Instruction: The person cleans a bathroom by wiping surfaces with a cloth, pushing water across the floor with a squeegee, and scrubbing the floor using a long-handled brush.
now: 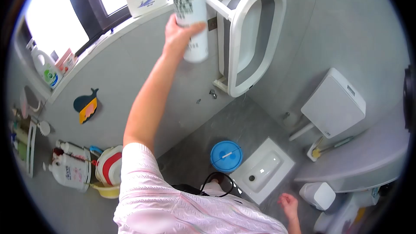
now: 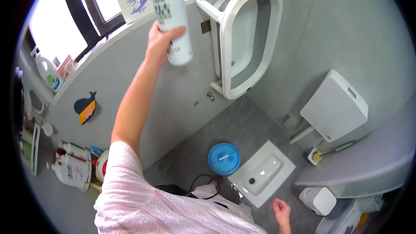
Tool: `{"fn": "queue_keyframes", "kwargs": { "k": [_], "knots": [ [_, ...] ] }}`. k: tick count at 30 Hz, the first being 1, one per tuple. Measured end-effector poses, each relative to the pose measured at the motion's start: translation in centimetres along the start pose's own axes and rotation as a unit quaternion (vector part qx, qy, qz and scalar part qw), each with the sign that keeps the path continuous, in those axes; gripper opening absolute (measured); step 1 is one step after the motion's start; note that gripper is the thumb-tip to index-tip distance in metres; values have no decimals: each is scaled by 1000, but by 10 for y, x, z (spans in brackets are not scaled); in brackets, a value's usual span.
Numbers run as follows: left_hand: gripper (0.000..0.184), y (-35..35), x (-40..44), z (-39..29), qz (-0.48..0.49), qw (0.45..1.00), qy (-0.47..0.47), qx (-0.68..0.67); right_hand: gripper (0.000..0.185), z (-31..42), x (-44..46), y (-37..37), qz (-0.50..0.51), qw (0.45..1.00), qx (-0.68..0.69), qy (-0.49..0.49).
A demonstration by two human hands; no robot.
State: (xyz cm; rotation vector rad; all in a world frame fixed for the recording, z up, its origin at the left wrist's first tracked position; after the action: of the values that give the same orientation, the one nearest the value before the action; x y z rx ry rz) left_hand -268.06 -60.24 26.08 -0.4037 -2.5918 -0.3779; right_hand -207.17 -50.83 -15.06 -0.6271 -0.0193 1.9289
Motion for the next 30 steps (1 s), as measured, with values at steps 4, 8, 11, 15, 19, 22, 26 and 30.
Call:
{"fn": "queue_keyframes", "kwargs": {
  "k": [4, 8, 11, 15, 19, 22, 26, 30],
  "knots": [
    [49, 12, 104, -23, -56, 995, 84, 7, 23, -14, 0, 8, -31, 998, -26, 57],
    [56, 7, 199, -13, -154, 957, 151, 192, 21, -29, -5, 17, -32, 996, -54, 68],
    [66, 3, 238, 0, -197, 933, 148, 263, 20, -59, -3, 17, -28, 994, -74, 75],
    [76, -2, 267, 29, -219, 932, 94, 274, 22, -82, -2, 25, -20, 989, -145, -21],
    [85, 3, 296, 55, -210, 928, 64, 302, 38, -49, -9, 39, 3, 986, -157, 56],
    [94, 16, 305, 63, -230, 905, 65, 351, 36, -49, -7, 41, -3, 988, -112, 110],
    [104, 22, 356, 94, -199, 897, 99, 381, 22, -21, -2, 42, -10, 991, -112, 70],
    [107, 45, 430, 155, -121, 894, 159, 400, 29, 14, -30, 58, -39, 969, -231, 75]
  ]
}}
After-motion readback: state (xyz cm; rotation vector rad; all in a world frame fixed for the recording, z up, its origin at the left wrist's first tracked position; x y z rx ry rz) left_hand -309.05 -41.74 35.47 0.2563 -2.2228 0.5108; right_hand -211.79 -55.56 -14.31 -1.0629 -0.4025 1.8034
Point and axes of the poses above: each hand's wrist, its own x-axis towards the middle knuckle, its own y-axis out of the palm, z = x × y, the point moved 9 cm from there along x, towards the middle knuckle, and after that the axes turned 12 degrees about -z, right-handed, at the moved point
